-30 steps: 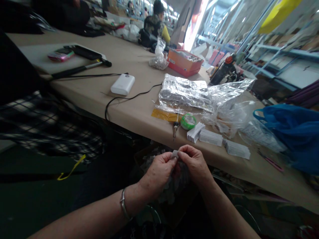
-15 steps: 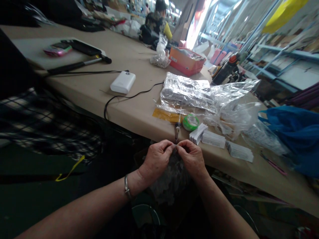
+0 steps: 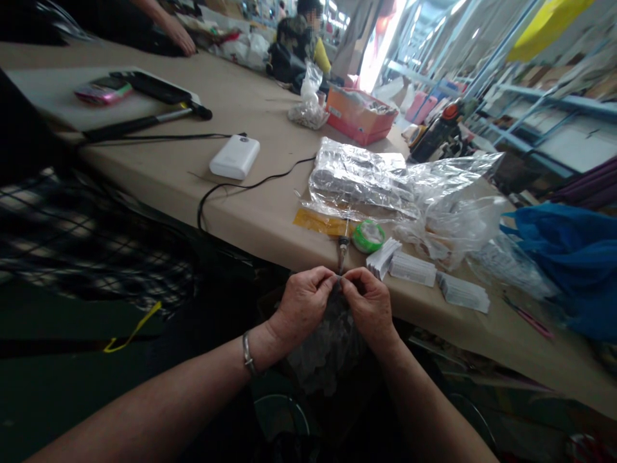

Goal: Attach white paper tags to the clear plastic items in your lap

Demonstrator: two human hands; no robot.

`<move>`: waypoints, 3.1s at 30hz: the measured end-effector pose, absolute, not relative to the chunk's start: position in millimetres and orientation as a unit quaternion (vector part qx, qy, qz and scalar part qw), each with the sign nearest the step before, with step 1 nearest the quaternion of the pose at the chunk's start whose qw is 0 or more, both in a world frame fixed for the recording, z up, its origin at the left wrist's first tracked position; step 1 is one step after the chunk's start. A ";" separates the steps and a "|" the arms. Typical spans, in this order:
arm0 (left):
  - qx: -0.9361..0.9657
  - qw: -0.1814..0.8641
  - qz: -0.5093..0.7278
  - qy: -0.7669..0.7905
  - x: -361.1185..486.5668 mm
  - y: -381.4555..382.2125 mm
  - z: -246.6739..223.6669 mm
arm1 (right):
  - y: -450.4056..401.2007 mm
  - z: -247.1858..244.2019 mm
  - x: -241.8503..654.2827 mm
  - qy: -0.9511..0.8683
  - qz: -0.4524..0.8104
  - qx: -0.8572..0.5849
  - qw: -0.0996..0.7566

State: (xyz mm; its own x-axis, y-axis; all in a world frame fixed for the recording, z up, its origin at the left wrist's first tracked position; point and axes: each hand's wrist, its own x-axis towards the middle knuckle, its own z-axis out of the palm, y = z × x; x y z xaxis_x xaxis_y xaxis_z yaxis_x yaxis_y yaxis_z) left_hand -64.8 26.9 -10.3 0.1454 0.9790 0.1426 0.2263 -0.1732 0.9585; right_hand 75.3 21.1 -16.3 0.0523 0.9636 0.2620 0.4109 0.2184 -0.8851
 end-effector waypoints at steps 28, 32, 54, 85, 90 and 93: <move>0.591 0.498 0.404 0.489 -78.7 19.1 -35.2 | 8.1 -3.4 143.7 -0.741 -0.071 -0.585 0.323; 0.611 0.472 0.381 0.508 -77.9 16.7 -42.2 | 10.4 -14.6 150.1 -0.752 -0.153 -0.597 0.234; 0.227 0.809 0.330 0.430 -3.0 1.7 0.6 | -21.0 -2.4 164.7 -0.774 -0.089 -0.540 0.319; 0.188 0.849 0.338 0.361 -9.4 -5.8 9.6 | -53.9 -19.5 135.7 -0.864 0.006 -0.380 0.331; 0.181 0.843 0.359 0.356 -9.3 -6.4 4.3 | -57.9 -18.8 129.0 -0.859 -0.023 -0.401 0.318; 0.207 0.840 0.352 0.357 -9.6 -6.5 1.5 | -60.4 -16.7 121.5 -0.857 -0.035 -0.407 0.315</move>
